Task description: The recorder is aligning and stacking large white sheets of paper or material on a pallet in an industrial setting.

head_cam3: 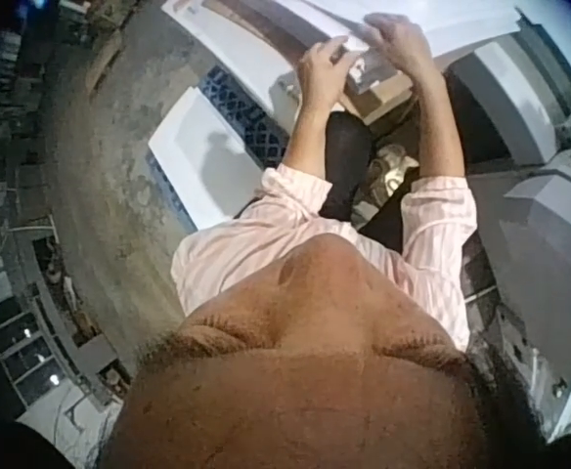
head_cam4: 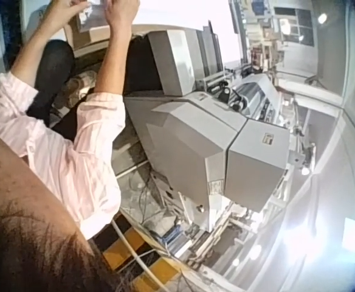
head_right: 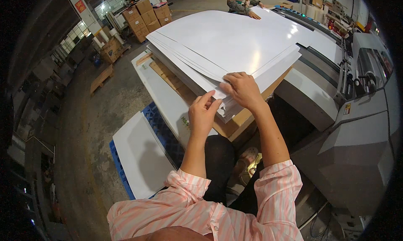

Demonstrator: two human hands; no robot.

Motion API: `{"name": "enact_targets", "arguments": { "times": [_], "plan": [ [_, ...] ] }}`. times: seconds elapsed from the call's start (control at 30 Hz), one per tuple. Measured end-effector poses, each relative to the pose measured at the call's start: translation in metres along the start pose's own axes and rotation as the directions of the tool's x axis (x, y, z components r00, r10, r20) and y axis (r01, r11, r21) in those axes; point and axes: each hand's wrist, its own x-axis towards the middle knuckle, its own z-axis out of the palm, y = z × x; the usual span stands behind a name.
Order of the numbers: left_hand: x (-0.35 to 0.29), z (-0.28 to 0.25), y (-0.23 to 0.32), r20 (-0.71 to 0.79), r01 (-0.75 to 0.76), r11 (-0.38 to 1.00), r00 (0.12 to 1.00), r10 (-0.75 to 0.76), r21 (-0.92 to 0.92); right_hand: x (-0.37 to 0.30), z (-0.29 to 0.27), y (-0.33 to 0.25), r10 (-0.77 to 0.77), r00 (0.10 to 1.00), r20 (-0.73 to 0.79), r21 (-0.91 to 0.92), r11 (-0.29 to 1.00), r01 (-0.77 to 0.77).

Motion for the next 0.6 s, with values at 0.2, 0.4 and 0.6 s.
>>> {"name": "enact_targets", "arguments": {
  "times": [0.2, 0.4, 0.6],
  "plan": [
    [0.000, 0.014, -0.009, -0.046, 0.068, 0.562, 0.981, -0.186, -0.824, 0.008, -0.005, -0.037, 0.012, 0.997, 0.078, 0.083, 0.996, -0.019],
    [0.010, 0.016, -0.030, 0.147, 0.186, 0.094, 0.936, -0.321, -0.978, 0.010, 0.001, -0.049, 0.196, 0.979, 0.061, -0.058, 0.980, -0.192],
    [0.017, 0.020, -0.040, 0.201, 0.278, 0.242, 0.933, -0.300, -0.929, 0.014, 0.009, -0.044, 0.474, 0.880, 0.029, 0.102, 0.874, -0.475]
  ]
}}
